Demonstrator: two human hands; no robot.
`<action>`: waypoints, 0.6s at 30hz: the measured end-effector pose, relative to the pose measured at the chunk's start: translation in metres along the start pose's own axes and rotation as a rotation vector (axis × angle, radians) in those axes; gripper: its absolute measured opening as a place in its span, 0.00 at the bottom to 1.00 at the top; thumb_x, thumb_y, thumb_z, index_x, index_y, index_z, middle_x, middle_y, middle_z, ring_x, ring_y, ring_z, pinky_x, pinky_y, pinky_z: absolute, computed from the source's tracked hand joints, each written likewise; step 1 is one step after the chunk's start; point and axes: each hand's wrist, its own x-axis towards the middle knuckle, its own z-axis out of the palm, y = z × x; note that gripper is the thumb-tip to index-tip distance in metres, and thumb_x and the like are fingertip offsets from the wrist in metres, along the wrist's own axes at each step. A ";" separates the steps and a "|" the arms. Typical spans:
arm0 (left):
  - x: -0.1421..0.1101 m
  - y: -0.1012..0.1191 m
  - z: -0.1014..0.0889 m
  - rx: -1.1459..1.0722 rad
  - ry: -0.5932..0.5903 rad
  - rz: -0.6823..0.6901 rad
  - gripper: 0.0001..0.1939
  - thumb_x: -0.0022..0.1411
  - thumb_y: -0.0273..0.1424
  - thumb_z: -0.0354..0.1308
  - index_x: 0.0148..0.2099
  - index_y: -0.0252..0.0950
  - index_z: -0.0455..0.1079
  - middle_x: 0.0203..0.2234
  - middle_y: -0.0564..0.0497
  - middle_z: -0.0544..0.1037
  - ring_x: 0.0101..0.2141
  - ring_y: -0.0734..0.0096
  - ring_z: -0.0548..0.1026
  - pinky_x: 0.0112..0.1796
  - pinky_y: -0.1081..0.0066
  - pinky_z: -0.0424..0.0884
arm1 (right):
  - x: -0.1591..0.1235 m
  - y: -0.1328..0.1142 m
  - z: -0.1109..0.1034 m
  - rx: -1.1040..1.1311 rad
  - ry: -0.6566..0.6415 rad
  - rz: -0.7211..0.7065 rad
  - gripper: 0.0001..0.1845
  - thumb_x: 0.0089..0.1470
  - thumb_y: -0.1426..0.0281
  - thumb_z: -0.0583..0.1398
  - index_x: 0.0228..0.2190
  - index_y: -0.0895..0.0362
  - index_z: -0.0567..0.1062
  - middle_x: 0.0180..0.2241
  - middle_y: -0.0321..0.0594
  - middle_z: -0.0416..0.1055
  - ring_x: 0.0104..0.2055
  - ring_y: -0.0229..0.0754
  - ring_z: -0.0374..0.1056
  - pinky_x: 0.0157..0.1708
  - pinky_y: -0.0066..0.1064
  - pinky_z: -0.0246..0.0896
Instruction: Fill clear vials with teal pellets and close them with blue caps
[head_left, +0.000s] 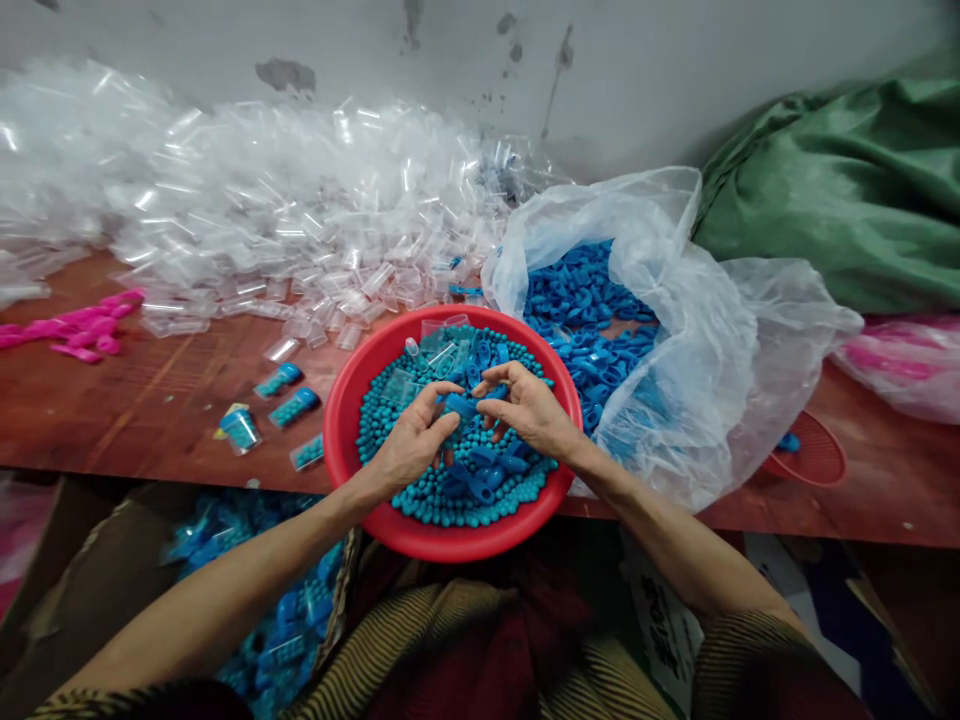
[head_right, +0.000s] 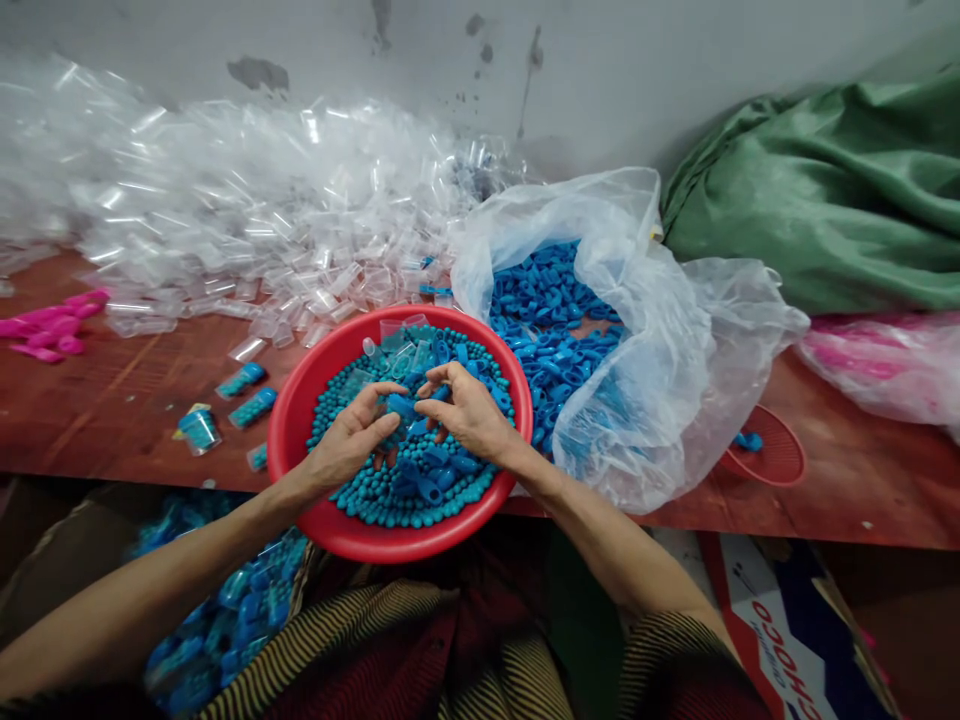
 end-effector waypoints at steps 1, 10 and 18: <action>0.000 0.000 -0.001 0.003 -0.003 -0.004 0.18 0.58 0.36 0.55 0.49 0.39 0.57 0.20 0.60 0.64 0.14 0.82 0.65 0.13 0.80 0.59 | 0.000 -0.001 -0.001 -0.002 -0.036 0.012 0.18 0.47 0.67 0.59 0.40 0.56 0.62 0.41 0.39 0.66 0.24 0.32 0.66 0.16 0.25 0.65; -0.006 -0.007 0.001 0.097 -0.061 -0.057 0.25 0.58 0.33 0.54 0.57 0.39 0.55 0.22 0.59 0.65 0.14 0.82 0.65 0.15 0.78 0.61 | 0.006 0.001 -0.015 -0.162 -0.318 0.119 0.38 0.48 0.71 0.59 0.59 0.52 0.52 0.40 0.39 0.67 0.24 0.34 0.67 0.17 0.26 0.65; -0.007 -0.009 0.003 0.054 -0.065 -0.007 0.30 0.59 0.35 0.53 0.63 0.40 0.52 0.18 0.59 0.64 0.14 0.81 0.60 0.19 0.76 0.60 | -0.012 0.006 0.007 -0.638 -0.219 -0.164 0.19 0.56 0.62 0.54 0.46 0.59 0.68 0.38 0.46 0.71 0.39 0.47 0.69 0.37 0.36 0.64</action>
